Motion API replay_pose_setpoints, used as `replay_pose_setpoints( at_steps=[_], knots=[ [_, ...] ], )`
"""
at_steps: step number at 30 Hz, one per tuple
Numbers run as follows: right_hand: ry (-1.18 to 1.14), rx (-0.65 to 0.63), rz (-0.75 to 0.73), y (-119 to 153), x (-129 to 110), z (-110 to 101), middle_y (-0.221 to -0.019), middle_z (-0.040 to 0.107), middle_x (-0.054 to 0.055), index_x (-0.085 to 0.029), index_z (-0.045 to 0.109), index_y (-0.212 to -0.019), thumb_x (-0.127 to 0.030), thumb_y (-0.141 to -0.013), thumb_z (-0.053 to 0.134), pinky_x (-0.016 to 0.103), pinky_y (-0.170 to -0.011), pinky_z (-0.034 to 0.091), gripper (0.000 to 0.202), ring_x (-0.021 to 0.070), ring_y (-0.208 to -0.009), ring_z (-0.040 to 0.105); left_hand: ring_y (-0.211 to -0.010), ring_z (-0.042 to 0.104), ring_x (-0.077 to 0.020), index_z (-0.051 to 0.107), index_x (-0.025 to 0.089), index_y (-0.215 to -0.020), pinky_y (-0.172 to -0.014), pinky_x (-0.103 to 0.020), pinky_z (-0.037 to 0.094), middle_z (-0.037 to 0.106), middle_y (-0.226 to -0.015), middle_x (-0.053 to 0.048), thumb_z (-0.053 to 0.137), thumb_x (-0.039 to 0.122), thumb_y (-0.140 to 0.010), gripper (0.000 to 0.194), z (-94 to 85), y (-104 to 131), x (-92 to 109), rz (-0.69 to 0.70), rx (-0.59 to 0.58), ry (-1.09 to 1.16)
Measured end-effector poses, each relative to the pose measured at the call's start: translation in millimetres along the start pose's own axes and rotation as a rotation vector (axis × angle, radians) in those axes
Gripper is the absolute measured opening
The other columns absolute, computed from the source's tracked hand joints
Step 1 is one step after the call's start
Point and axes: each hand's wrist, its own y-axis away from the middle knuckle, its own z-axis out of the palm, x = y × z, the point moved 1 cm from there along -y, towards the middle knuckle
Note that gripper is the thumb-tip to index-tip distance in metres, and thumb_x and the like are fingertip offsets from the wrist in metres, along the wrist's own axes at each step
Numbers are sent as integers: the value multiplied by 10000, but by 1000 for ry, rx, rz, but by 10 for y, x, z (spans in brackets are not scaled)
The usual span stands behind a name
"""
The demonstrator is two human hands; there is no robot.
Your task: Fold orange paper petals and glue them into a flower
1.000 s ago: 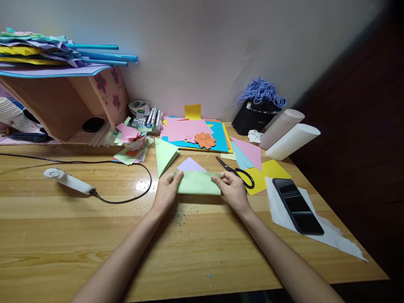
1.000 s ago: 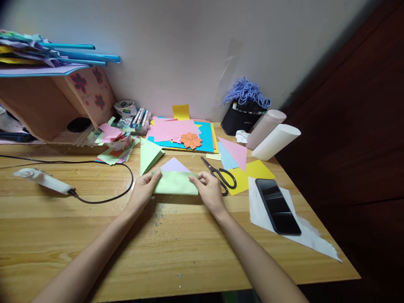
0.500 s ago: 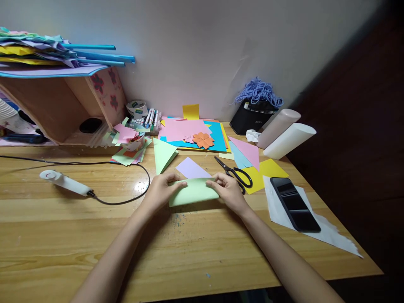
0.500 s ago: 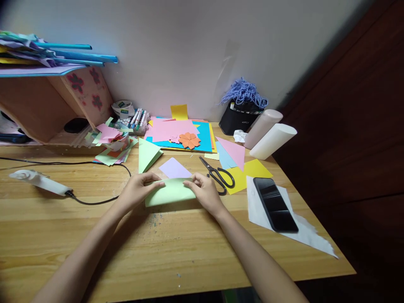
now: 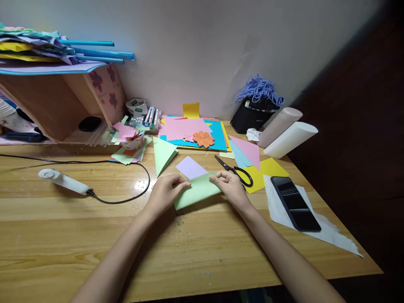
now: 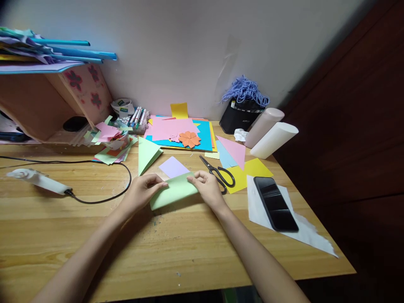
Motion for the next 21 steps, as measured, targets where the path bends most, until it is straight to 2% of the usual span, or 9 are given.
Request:
replay_pose_setpoints(
  at_steps=[4, 14, 17, 21],
  knots=[
    [-36, -10, 30, 8, -31, -2, -529, 547, -26, -157, 534, -654, -451, -630, 678, 204, -446, 294, 328, 80, -441, 441, -598, 512, -116, 603, 164, -631, -567, -230, 357, 627, -659, 0, 539, 401, -754, 274, 4, -3, 0, -21, -22, 9],
    [-67, -33, 51, -13, -12, 2, -533, 550, -35, -165, 540, -659, -428, -642, 669, 206, -442, 300, 294, 78, -433, 446, -669, 550, -146, 636, 172, -696, -611, -251, 379, 645, -719, -13, 501, 433, -764, 302, 26, -24, -31, -72, -91, 43],
    [-52, -30, 47, -16, -12, -1, -516, 535, -43, -168, 524, -646, -432, -644, 667, 204, -440, 290, 301, 75, -427, 434, -645, 525, -138, 619, 172, -696, -586, -246, 357, 619, -690, -6, 448, 424, -800, 322, 27, -21, -12, -38, -149, 15],
    [-32, -59, 53, -1, -17, 10, -520, 534, -47, -172, 492, -628, -427, -651, 662, 200, -447, 285, 308, 75, -433, 436, -552, 445, -117, 538, 169, -629, -528, -238, 302, 511, -571, 20, 377, 412, -840, 360, 21, 10, 51, 30, -227, -76]
  ],
)
